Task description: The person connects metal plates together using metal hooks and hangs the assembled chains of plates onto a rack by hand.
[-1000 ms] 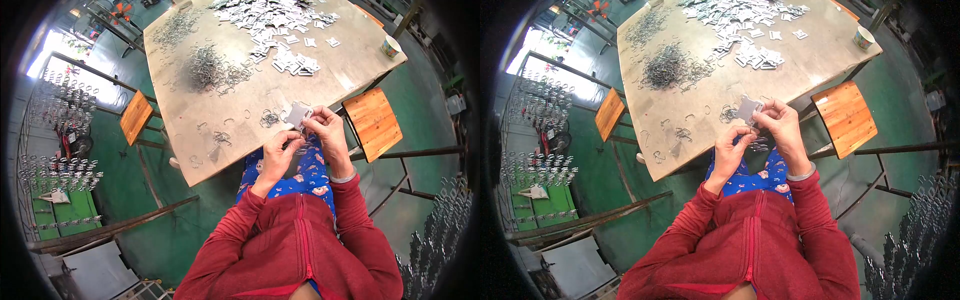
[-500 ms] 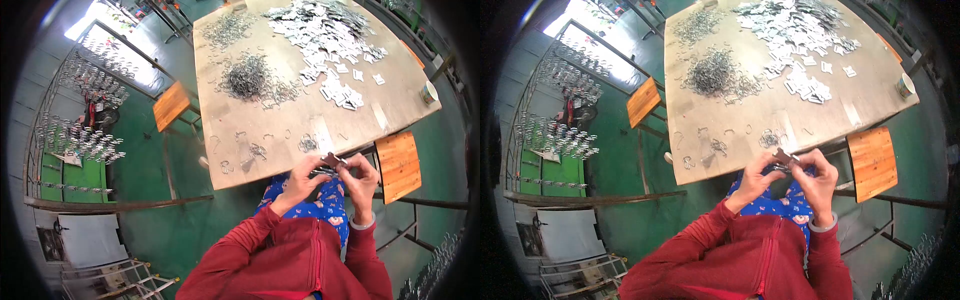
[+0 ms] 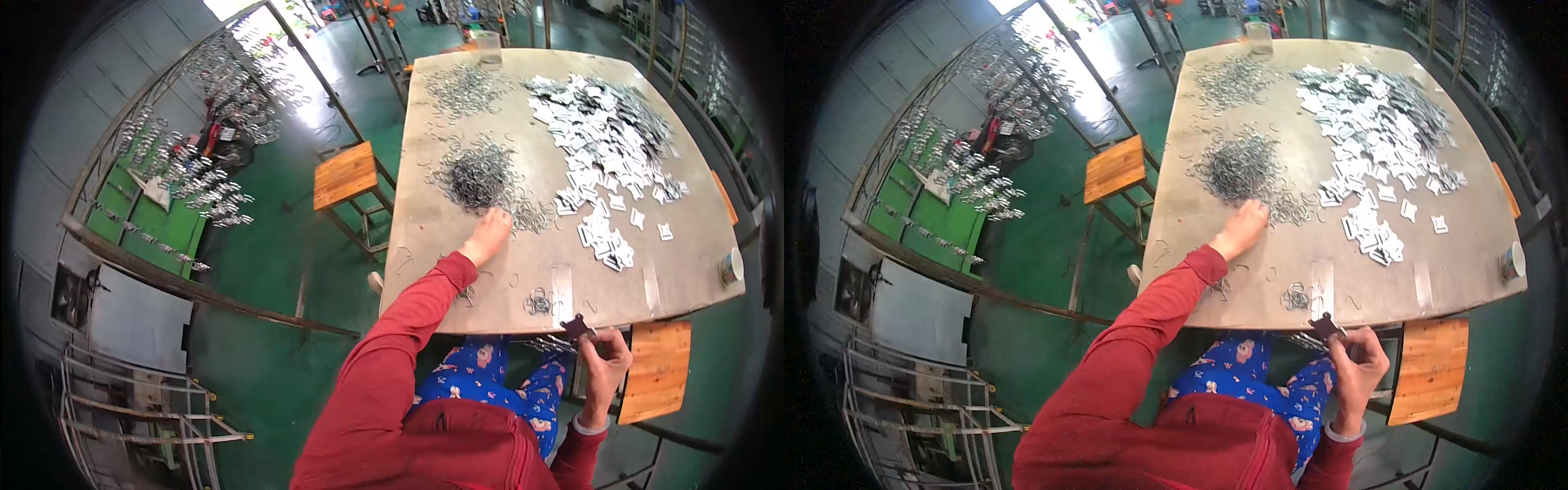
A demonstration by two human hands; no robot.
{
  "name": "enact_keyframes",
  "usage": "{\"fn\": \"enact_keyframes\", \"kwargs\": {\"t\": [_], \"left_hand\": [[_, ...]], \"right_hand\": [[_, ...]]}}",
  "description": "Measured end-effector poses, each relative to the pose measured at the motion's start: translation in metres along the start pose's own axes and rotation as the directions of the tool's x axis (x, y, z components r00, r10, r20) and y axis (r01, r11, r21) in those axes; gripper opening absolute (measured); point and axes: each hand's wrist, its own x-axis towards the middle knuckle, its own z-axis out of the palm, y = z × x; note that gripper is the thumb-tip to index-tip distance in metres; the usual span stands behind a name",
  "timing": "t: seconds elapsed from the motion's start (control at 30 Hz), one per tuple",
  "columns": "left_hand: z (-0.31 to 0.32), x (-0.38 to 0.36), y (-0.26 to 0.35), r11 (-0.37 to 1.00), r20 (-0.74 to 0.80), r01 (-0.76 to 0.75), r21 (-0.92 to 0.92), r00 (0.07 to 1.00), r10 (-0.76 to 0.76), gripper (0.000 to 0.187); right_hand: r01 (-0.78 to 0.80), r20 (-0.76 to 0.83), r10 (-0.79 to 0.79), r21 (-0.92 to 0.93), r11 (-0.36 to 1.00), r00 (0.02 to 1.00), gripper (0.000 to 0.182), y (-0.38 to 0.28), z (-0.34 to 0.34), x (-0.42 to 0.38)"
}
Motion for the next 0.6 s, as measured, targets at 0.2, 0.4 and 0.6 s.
{"fn": "enact_keyframes", "kwargs": {"t": [0.2, 0.4, 0.6], "left_hand": [[-0.029, 0.001, 0.018, 0.955, -0.209, 0.092, -0.283, 0.966, -0.155, 0.007], [-0.098, -0.023, 0.107, 0.014, 0.342, 0.348, -0.937, 0.927, -0.156, 0.011], [-0.146, -0.062, 0.181, -0.263, 0.389, 0.390, -0.883, 0.919, 0.056, 0.013]], "right_hand": [[0.035, -0.005, -0.035, 0.002, 0.999, 0.999, 0.013, -0.002, -0.001, -0.009], [-0.022, -0.036, 0.019, -0.077, 0.997, 0.999, 0.010, 0.008, -0.005, -0.017], [-0.111, -0.030, 0.113, 0.079, 0.991, 0.993, 0.008, 0.002, -0.003, -0.024]]}}
